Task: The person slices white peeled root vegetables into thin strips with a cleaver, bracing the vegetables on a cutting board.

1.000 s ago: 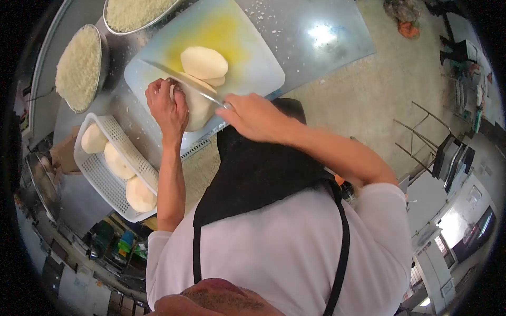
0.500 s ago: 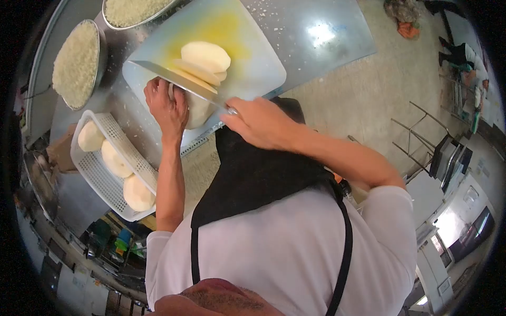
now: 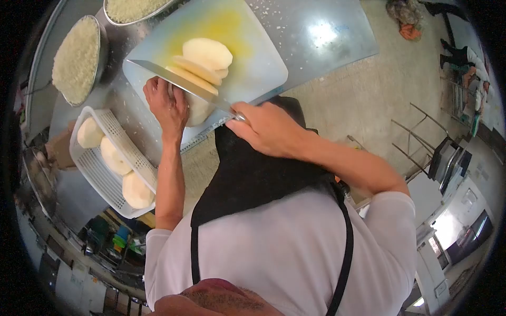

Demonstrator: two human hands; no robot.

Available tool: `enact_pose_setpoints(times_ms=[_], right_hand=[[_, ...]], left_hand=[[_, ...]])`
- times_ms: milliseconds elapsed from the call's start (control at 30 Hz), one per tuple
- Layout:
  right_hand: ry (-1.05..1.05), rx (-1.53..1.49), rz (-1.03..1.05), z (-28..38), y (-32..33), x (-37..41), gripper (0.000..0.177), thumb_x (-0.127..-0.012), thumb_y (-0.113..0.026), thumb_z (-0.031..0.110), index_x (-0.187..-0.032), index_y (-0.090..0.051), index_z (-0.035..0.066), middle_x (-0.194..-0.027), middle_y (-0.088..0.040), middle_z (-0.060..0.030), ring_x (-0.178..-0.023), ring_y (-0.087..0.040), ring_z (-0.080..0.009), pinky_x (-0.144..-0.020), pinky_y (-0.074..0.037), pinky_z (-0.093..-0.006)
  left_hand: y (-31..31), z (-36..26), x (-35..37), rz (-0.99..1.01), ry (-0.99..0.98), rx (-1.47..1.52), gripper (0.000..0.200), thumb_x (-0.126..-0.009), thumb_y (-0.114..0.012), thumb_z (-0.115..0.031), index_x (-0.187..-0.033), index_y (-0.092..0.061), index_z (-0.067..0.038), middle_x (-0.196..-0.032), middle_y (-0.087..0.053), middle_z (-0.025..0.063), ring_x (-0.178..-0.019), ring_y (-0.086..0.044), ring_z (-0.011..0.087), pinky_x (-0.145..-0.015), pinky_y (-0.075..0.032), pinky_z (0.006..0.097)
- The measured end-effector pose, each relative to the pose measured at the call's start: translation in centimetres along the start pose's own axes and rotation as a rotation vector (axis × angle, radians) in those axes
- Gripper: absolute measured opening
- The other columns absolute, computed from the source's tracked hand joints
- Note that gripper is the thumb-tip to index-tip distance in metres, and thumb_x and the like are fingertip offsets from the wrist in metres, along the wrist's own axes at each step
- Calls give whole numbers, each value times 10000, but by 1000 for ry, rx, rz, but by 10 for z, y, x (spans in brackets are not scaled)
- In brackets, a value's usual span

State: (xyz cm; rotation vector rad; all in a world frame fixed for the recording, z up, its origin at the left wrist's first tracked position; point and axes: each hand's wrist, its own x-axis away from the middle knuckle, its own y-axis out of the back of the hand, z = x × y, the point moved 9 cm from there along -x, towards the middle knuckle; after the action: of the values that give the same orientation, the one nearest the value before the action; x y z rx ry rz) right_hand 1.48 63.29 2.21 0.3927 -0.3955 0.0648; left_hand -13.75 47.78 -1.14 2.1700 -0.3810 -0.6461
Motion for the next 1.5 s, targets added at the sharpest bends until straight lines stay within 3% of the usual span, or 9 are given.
enact_pose_setpoints(times_ms=[67,167,267,967,1033,1133,1267,1367,1500], right_hand=[[-227,-30,149,-5,3,19,414,-1035,-572,292,-1246,-608,-62,-907,-690,-273,-849,-661,-483,-775,-526,-489],[54,54,-30,-21,-8,-7,370,-1013,-599,305,-1123,-647,-44,-904,-684,-307,-875,-662,-497,-776,-520,-537],[-24,106,3,-82,-46,-31,395,-1000,-610,336,-1117,-646,-40,-935,-694,-295,-924,-666,-485,-822,-524,-548],[-294,-61,114,-12,8,44,407,-1038,-592,304,-1299,-601,-8,-745,-626,-210,-659,-610,-371,-658,-481,-414],[-306,-63,123,-11,8,39,401,-1041,-589,301,-1294,-602,-10,-734,-617,-208,-648,-599,-363,-652,-475,-408],[-321,-48,132,-17,2,24,385,-1042,-583,293,-1274,-613,-13,-783,-650,-226,-717,-642,-405,-689,-502,-442],[104,60,-97,-45,-34,-31,397,-1040,-562,280,-1293,-607,-22,-850,-660,-248,-809,-649,-430,-732,-499,-471],[-10,123,-4,-57,-47,-65,385,-1029,-582,306,-1183,-635,-42,-945,-702,-280,-939,-663,-491,-838,-522,-520],[-59,22,4,-35,-27,-47,407,-1032,-576,330,-1188,-638,-41,-923,-699,-278,-921,-669,-483,-805,-522,-520]], left_hand=[[1,-5,-1,0,-13,-4,185,-825,-646,-43,-1004,-691,-47,-1011,-627,154,-1007,-564,355,-889,-443,457],[1,-3,-3,-24,-37,10,169,-828,-648,-41,-992,-692,-40,-1014,-629,158,-1003,-567,356,-891,-448,455],[5,1,1,-17,-43,43,173,-834,-648,-39,-1002,-691,-37,-1014,-629,162,-997,-570,354,-894,-451,454],[-1,-4,13,-14,30,-71,315,-777,-583,-73,-1061,-719,-88,-1072,-569,136,-1093,-494,346,-962,-384,492],[0,-8,10,15,30,-74,325,-798,-571,-56,-1103,-678,-17,-1093,-599,227,-1063,-508,396,-971,-396,502],[0,-8,10,23,34,-58,321,-796,-573,-49,-1097,-683,-27,-1090,-601,218,-1081,-509,388,-975,-394,498],[0,-8,13,8,15,-51,306,-812,-578,-40,-1097,-688,-46,-1077,-601,203,-1089,-513,375,-972,-396,495],[0,-14,14,-4,4,-65,283,-837,-582,-36,-1096,-692,-62,-1061,-602,191,-1082,-518,366,-964,-399,490],[-2,-4,13,-38,21,-70,321,-786,-594,-48,-1087,-695,-95,-1063,-586,146,-1080,-498,358,-951,-381,495]])
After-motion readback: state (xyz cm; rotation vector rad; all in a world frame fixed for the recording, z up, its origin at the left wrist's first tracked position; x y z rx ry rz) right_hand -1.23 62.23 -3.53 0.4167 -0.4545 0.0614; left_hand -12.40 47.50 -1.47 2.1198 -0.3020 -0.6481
